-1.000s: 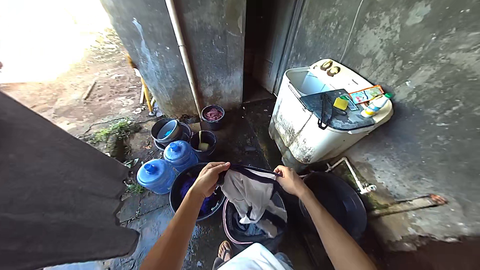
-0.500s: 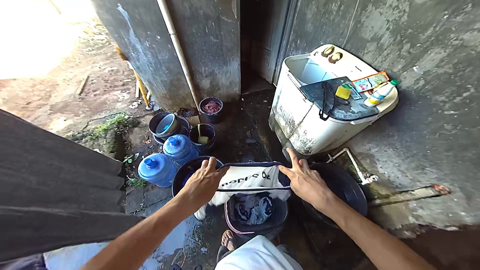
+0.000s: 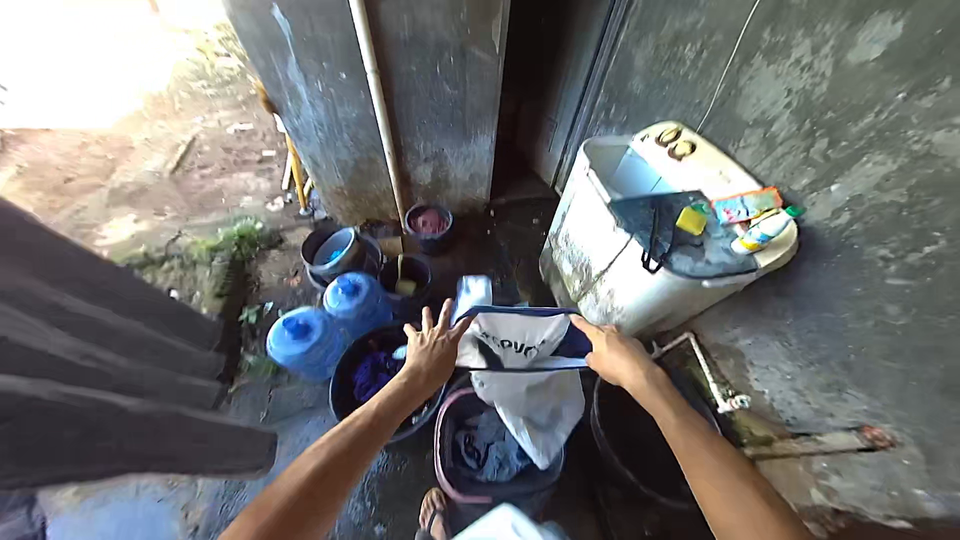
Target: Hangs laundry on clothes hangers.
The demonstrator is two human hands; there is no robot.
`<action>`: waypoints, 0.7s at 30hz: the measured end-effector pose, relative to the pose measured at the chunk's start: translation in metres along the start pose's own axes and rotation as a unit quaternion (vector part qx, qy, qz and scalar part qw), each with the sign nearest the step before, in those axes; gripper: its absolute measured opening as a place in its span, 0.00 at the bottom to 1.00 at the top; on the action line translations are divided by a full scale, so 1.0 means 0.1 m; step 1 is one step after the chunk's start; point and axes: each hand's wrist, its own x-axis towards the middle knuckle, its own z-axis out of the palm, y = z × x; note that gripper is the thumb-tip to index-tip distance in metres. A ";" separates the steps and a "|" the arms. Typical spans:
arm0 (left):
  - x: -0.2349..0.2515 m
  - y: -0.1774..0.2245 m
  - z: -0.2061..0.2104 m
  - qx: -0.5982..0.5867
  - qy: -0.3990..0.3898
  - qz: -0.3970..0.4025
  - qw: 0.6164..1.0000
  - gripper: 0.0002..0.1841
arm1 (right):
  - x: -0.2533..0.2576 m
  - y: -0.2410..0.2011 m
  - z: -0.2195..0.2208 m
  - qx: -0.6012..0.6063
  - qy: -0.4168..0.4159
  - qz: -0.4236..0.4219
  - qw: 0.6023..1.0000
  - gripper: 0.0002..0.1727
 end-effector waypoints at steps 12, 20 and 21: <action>-0.02 -0.28 -0.64 -0.367 0.029 0.238 0.899 0.25 | -0.23 0.37 -0.14 0.075 0.106 -0.087 0.988 0.48; -0.57 -0.85 -0.84 -0.742 0.117 0.135 0.646 0.13 | -0.28 -0.29 -0.61 0.094 0.080 -0.233 0.965 0.45; -0.59 -0.89 -0.82 -0.772 0.112 0.114 0.614 0.13 | -0.20 -0.39 -0.68 0.081 0.071 -0.246 0.963 0.46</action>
